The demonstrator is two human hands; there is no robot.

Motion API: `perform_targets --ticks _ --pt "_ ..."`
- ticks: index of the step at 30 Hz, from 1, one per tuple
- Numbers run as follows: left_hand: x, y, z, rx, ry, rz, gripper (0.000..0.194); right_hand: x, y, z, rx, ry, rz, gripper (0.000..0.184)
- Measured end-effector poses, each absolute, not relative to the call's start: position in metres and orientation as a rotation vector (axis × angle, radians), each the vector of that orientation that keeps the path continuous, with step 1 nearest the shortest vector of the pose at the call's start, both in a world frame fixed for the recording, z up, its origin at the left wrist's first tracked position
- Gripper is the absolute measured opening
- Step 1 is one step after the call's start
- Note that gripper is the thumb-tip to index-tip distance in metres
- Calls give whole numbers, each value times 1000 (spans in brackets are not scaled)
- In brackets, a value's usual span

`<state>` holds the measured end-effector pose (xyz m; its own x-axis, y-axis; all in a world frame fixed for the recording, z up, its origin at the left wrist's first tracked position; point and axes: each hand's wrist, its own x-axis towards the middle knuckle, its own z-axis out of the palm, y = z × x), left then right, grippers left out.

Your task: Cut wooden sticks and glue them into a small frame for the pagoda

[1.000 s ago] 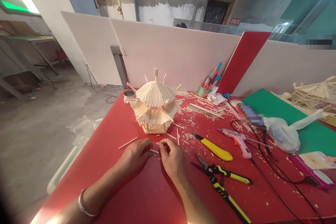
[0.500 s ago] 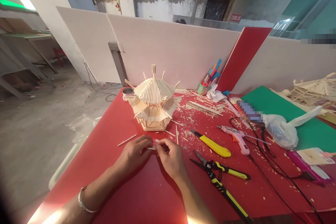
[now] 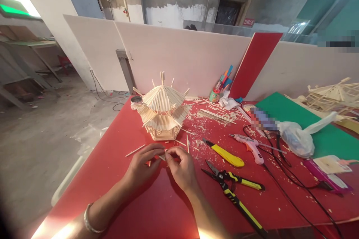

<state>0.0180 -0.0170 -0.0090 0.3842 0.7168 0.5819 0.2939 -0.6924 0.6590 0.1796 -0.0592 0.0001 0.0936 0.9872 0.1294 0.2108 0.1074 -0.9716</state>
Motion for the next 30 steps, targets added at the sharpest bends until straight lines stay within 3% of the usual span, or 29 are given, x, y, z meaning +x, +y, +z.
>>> perform_targets --ticks 4,14,30 --pt "18 -18 -11 2136 920 1259 34 179 -59 0 -1315 -1342 871 23" --pt "15 -17 -10 2131 908 1176 22 178 -58 0 -1356 -1315 862 27" --pt "17 -19 2 2163 826 1220 14 179 -58 1 -1295 -1226 1065 30"
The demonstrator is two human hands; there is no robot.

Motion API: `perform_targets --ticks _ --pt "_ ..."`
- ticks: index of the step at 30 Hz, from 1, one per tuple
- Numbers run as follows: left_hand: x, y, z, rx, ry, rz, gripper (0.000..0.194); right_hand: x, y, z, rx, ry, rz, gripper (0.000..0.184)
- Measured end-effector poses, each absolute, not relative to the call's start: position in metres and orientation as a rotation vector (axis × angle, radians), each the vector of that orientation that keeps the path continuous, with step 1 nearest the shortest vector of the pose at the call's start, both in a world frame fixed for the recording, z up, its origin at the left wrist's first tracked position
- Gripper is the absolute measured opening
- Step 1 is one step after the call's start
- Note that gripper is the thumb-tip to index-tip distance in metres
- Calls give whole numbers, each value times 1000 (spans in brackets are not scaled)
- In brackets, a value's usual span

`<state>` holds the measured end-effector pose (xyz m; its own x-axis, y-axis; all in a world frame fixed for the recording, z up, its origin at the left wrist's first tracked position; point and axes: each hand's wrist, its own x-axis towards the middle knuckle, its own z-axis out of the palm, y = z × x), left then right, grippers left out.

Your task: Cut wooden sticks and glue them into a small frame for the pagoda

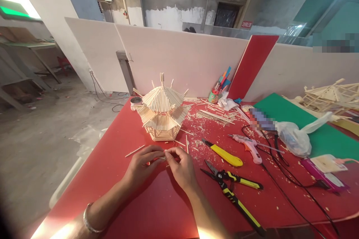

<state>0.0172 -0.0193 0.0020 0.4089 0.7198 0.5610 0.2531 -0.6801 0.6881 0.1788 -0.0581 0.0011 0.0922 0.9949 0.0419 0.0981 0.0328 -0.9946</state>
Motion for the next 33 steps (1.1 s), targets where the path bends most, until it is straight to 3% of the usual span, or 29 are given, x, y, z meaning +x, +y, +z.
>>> perform_targets --ticks 12,33 --pt "21 -21 -2 1999 838 1262 8 176 -55 0 -1138 -800 1419 38" --pt "23 -26 10 1807 893 1200 5 177 -57 1 -1199 -918 1312 34"
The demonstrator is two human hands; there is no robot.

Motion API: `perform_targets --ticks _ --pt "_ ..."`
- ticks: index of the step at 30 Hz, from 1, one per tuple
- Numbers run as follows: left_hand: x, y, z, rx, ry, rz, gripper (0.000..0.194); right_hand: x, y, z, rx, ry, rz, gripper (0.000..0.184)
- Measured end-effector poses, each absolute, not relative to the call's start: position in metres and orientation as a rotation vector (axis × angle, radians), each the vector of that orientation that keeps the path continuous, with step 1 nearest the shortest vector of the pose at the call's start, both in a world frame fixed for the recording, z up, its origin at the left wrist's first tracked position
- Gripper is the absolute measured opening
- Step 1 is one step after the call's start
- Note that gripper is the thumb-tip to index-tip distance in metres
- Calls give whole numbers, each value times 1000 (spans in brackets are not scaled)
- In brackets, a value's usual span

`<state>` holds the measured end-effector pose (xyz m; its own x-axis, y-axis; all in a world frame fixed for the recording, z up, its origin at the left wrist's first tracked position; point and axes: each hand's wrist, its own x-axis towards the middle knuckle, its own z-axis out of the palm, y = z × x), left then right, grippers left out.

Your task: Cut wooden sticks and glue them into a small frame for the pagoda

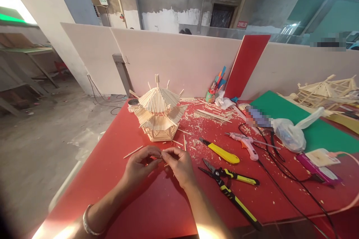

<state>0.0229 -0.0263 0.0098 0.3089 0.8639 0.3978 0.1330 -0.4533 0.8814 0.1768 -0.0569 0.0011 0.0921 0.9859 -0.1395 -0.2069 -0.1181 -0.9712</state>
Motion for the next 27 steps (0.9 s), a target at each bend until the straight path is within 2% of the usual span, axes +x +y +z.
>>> perform_targets --ticks 14,27 --pt "27 -26 5 1549 948 1157 5 172 -56 -1 -1184 -1015 1239 30" --pt "31 -32 8 1171 972 880 33 173 -54 -4 -1121 -1002 1262 34"
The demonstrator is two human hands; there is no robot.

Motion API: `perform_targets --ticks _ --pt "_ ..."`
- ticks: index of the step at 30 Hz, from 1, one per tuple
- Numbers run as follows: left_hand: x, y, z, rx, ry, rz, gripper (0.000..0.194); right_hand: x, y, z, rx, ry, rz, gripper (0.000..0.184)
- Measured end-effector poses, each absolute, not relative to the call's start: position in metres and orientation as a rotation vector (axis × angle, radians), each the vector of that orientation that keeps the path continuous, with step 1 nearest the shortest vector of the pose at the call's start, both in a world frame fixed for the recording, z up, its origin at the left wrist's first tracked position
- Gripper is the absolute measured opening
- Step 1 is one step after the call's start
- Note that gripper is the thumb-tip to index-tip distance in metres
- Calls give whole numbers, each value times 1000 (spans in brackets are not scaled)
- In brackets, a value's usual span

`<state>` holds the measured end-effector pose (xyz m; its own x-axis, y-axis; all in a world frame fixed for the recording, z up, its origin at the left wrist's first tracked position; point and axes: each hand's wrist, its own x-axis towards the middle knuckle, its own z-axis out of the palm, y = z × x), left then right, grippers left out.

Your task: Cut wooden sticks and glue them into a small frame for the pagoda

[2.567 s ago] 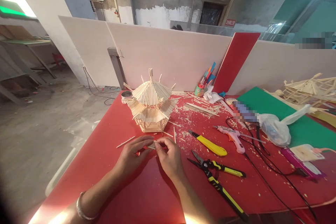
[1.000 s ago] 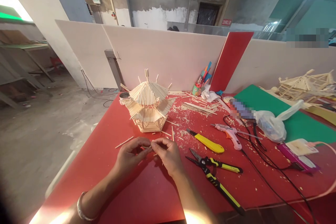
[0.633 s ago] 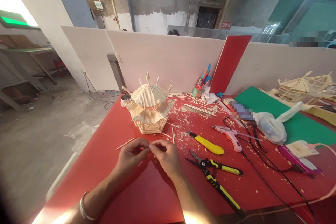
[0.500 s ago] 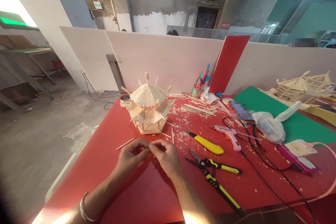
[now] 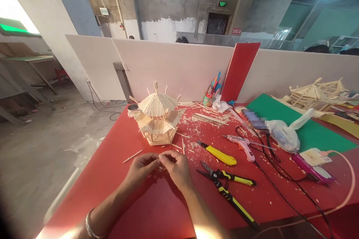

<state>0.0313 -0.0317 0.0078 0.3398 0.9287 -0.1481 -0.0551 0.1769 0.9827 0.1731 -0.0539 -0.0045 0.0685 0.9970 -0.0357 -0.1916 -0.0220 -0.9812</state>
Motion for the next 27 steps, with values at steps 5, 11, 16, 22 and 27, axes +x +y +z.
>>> perform_targets --ticks 5,11,16,22,27 --pt "29 -32 11 1126 958 845 38 174 -55 -2 -1177 -1057 1178 36" --pt "14 -21 25 1057 1038 1033 37 175 -56 -5 -1316 -1331 763 30" --pt "9 -16 28 972 1059 1048 34 175 -56 -10 -1326 -1468 554 25" --pt "8 -16 27 972 1029 985 29 174 -56 -16 -1301 -1650 386 23" --pt "9 -16 27 978 1023 979 28 172 -57 -20 -1294 -1701 341 22"
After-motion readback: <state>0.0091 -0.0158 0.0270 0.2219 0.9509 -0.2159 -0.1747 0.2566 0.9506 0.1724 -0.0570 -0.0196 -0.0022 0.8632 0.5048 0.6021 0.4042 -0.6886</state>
